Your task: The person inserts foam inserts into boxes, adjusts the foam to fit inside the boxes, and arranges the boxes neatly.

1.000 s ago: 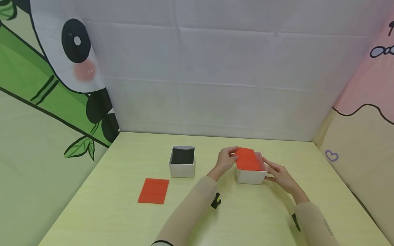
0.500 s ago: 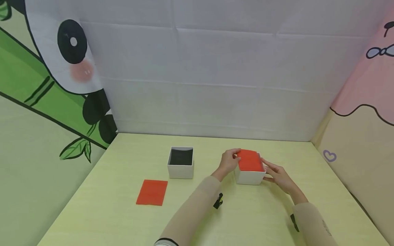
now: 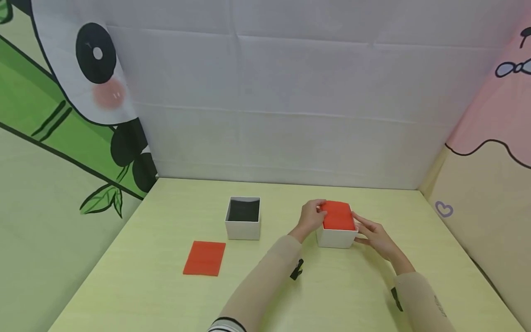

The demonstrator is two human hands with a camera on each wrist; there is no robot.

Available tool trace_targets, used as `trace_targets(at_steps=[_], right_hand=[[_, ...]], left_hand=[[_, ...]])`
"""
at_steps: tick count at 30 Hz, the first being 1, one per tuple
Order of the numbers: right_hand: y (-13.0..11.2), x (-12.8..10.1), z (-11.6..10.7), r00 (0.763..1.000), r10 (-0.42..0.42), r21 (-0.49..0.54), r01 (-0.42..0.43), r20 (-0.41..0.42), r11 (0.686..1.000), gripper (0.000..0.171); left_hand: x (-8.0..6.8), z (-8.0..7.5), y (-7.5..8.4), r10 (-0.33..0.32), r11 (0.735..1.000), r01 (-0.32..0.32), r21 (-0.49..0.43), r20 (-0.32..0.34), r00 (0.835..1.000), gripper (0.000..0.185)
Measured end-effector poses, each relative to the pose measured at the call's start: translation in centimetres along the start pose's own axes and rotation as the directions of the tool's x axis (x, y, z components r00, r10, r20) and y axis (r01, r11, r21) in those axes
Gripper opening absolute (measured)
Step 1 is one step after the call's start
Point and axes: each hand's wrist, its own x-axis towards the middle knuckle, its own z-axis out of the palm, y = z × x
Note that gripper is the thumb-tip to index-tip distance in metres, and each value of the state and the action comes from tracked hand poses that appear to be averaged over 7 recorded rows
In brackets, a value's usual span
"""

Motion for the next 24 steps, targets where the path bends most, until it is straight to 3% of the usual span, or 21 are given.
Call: trace_targets(at_steps=[6,11,16,19,24], right_hand=[[0.07,0.05,-0.05,1.000,0.011,0.003,-0.011,-0.007,1.000,0.055],[0.18,0.04,-0.08,1.000,0.012,0.009,-0.012,-0.006,1.000,0.055],[0.20,0.02,-0.11,1.000,0.010,0.008,-0.010,-0.005,1.000,0.055],[0.16,-0.01,-0.09,1.000,0.014,0.001,-0.014,-0.009,1.000,0.055],[0.07,-0.08,0.00,0.999,0.028,-0.014,-0.029,-0.016,0.999,0.054]], left_hand=[[-0.28,0.01,0.05,0.051,0.990,-0.048,0.134,-0.015,0.999,0.032],[-0.47,0.12,-0.10,0.065,0.965,-0.053,0.257,-0.037,0.997,0.031],[-0.55,0.11,-0.22,0.075,0.944,-0.057,0.324,-0.041,0.996,0.032],[-0.73,0.17,-0.11,0.075,0.923,-0.059,0.381,-0.028,0.997,0.035],[-0.99,0.29,-0.08,0.089,0.859,-0.084,0.505,0.013,0.996,0.041]])
